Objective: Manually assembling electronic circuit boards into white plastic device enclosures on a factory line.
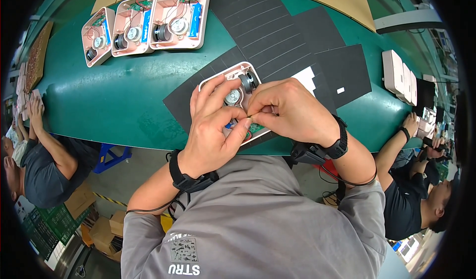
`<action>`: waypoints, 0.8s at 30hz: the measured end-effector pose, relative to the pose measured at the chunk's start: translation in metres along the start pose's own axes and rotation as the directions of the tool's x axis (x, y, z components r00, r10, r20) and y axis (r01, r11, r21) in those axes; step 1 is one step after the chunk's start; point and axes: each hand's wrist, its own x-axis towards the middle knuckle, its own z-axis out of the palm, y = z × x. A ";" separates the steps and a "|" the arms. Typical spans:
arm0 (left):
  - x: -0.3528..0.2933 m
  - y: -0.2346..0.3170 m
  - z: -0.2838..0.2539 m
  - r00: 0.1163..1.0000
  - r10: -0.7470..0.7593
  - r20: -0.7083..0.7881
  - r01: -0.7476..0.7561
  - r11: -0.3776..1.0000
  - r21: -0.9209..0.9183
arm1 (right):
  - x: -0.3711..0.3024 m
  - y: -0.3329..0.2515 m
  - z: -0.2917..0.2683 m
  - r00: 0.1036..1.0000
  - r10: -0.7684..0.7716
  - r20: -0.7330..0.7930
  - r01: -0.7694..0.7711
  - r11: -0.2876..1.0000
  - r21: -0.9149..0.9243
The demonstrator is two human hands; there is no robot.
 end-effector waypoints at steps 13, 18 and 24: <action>0.000 -0.003 -0.001 1.000 0.007 -0.003 -0.007 0.997 -0.071 | -0.005 -0.003 -0.001 0.990 -0.143 -0.009 0.141 0.982 -0.127; -0.001 -0.005 0.001 0.999 0.041 0.009 -0.041 0.999 -0.029 | -0.002 -0.001 -0.004 0.982 -0.183 0.047 0.189 0.962 -0.197; -0.001 -0.004 -0.001 0.999 0.041 0.031 -0.042 0.999 0.017 | 0.000 -0.005 -0.007 0.991 -0.099 0.087 0.112 0.981 -0.158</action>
